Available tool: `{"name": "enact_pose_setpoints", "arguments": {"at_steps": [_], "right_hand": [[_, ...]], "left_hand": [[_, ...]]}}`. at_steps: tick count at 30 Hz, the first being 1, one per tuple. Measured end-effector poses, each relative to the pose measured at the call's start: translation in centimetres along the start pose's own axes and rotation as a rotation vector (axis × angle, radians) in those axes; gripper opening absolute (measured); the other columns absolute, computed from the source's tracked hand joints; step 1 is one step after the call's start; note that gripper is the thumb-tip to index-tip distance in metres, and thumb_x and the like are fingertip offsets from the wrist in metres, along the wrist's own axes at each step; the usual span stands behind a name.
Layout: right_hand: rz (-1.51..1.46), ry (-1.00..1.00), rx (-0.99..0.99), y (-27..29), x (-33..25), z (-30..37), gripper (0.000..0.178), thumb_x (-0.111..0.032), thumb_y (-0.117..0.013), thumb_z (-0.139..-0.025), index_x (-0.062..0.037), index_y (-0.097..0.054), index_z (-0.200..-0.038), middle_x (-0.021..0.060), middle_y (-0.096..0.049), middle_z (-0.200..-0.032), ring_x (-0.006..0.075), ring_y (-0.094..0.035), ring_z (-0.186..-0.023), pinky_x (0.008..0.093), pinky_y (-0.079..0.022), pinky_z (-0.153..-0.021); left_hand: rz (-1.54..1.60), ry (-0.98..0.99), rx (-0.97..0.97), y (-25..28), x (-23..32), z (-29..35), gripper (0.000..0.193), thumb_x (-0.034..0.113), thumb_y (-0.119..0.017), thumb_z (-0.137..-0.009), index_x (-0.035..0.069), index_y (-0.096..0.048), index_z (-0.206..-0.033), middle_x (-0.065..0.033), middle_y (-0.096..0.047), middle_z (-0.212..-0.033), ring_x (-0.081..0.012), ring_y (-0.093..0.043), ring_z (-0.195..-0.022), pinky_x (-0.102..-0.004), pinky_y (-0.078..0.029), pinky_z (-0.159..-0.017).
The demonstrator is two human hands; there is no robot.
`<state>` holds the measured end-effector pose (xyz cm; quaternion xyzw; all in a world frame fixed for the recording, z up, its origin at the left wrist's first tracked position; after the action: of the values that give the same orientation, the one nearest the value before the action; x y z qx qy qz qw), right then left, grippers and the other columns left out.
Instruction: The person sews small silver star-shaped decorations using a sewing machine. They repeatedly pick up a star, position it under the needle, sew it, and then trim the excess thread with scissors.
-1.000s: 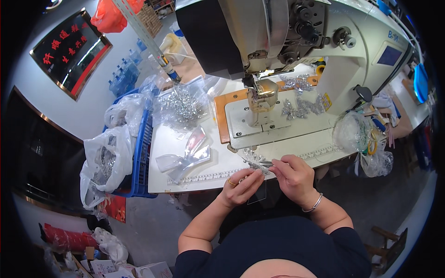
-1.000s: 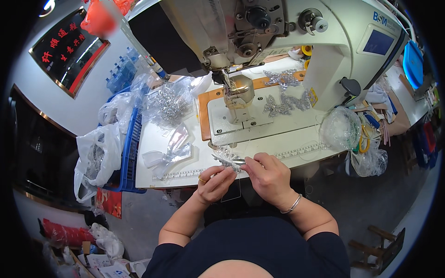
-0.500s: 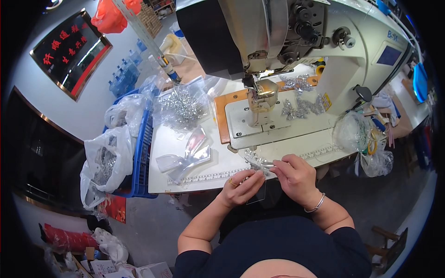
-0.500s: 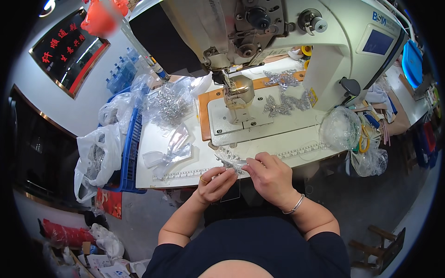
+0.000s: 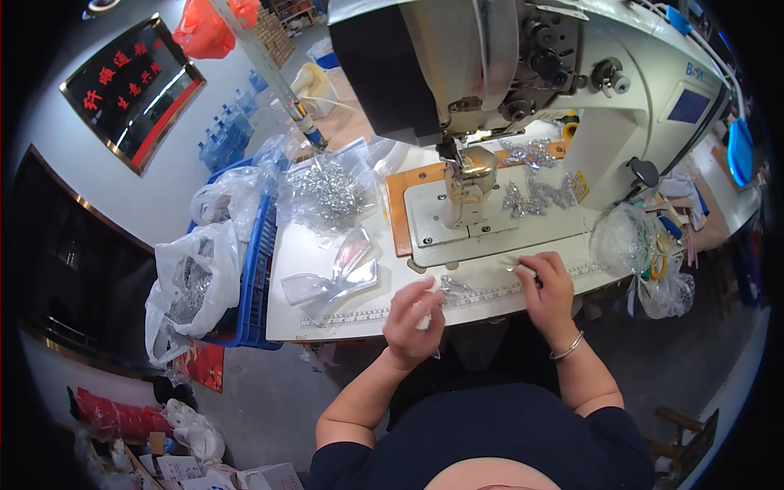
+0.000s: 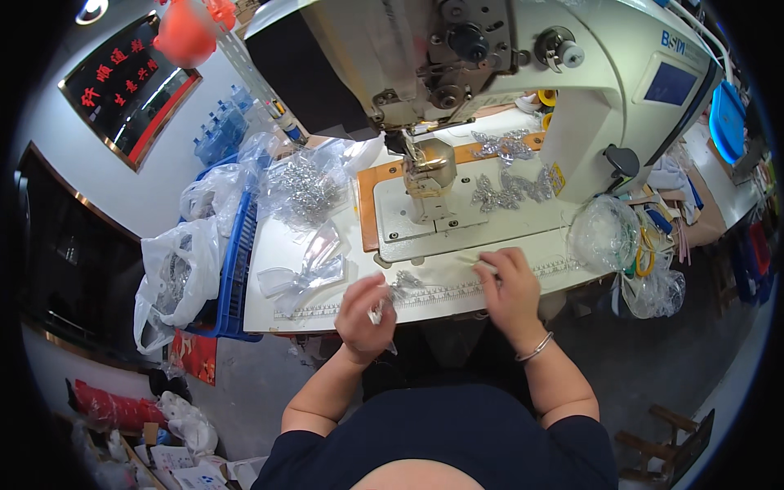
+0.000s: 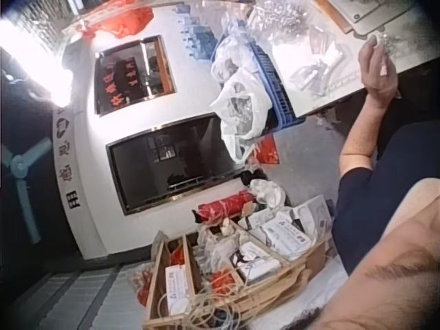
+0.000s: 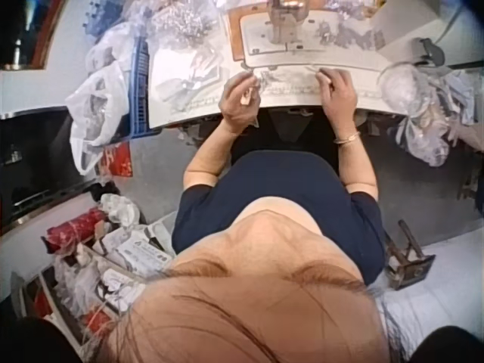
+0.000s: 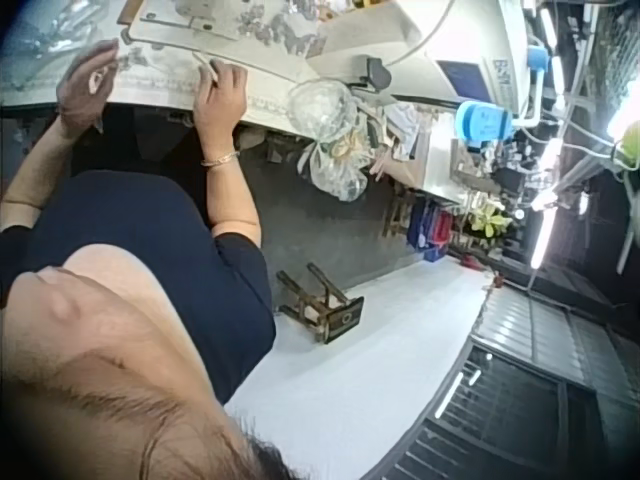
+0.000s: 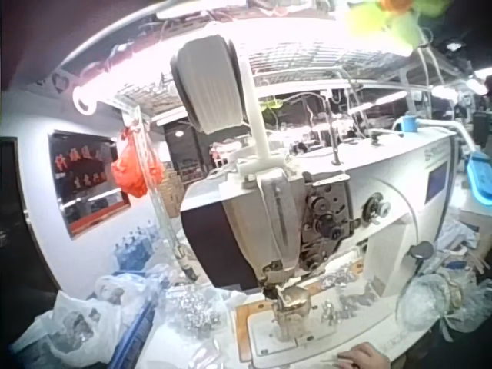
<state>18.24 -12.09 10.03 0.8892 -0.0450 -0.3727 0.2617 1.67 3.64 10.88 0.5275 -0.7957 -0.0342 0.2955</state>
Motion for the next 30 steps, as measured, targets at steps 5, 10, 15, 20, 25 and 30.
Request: {"name": "enact_pose_setpoints", "arguments": {"at_steps": [5, 10, 15, 20, 25, 30], "right_hand": [[0.453, 0.123, -0.021, -1.0, 3.4, 0.3, 0.023, -0.018, -0.069, -0.076, -0.006, -0.062, -0.094, 0.0114, -0.057, -0.096, 0.0291, -0.058, -0.088, 0.036, -0.046, -0.072], [-0.296, -0.099, -0.298, -4.4, 2.5, 0.8, 0.033, -0.013, -0.068, -0.077, -0.0023, -0.06, -0.106, 0.0126, -0.057, -0.11, 0.0285, -0.055, -0.105, 0.0352, -0.044, -0.086], [-1.079, -0.517, -0.765, -9.3, 0.3, 3.3, 0.026, -0.009, -0.062, -0.083, 0.0056, -0.06, -0.104, 0.0118, -0.064, -0.091, 0.0173, -0.06, -0.085, 0.0289, -0.047, -0.079], [-0.976, -0.573, -0.789, -9.2, 0.8, 3.1, 0.018, -0.008, -0.062, -0.085, 0.0057, -0.064, -0.096, 0.0069, -0.063, -0.074, 0.0124, -0.061, -0.067, 0.0246, -0.05, -0.064], [-0.276, 0.19, -0.153, -4.0, -1.1, -0.5, 0.023, -0.011, -0.071, -0.075, -0.0055, -0.066, -0.097, 0.0113, -0.062, -0.094, 0.0193, -0.061, -0.083, 0.0311, -0.048, -0.074], [-1.443, -0.621, -0.843, -9.4, 3.4, 5.6, 0.062, -0.048, -0.062, -0.082, 0.0015, -0.051, -0.118, 0.0133, -0.055, -0.113, 0.0224, -0.055, -0.103, 0.037, -0.044, -0.089]], "left_hand": [[0.962, 1.117, -0.055, -3.1, -8.8, 4.0, 0.027, -0.004, -0.057, -0.081, 0.002, -0.059, -0.107, -0.0107, -0.062, -0.106, -0.0197, -0.061, -0.092, -0.0286, -0.051, -0.076], [1.479, 1.421, -0.158, -6.0, -7.6, 5.7, 0.033, -0.002, -0.056, -0.083, 0.006, -0.054, -0.114, -0.0077, -0.058, -0.112, -0.0175, -0.058, -0.099, -0.0347, -0.05, -0.086], [1.426, 1.341, -0.159, -6.4, -6.1, 5.1, 0.036, 0.002, -0.055, -0.085, 0.007, -0.05, -0.12, -0.0086, -0.056, -0.115, -0.0195, -0.056, -0.104, -0.0368, -0.049, -0.09], [1.603, 1.347, -0.206, -5.4, -4.9, 4.2, 0.038, 0.003, -0.046, -0.09, 0.002, -0.044, -0.128, -0.0117, -0.055, -0.119, -0.025, -0.056, -0.109, -0.0407, -0.048, -0.092], [1.361, 0.985, -0.195, -3.8, -5.9, 3.2, 0.031, 0.006, -0.047, -0.09, 0.002, -0.054, -0.121, -0.0151, -0.055, -0.12, -0.0298, -0.056, -0.11, -0.0406, -0.048, -0.09], [0.544, -0.094, -0.446, -0.3, 0.7, -1.4, 0.015, 0.004, -0.063, -0.08, 0.014, -0.071, -0.089, -0.0173, -0.062, -0.111, -0.035, -0.052, -0.115, -0.047, -0.037, -0.1]]}}
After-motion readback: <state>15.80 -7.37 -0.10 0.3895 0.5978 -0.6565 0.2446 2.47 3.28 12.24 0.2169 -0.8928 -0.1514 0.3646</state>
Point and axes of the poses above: each hand's wrist, its own z-axis away from the middle knuckle, its own y-axis out of the back of the hand, x = y × z, the point moved 9 cm from there along -z, towards the middle knuckle
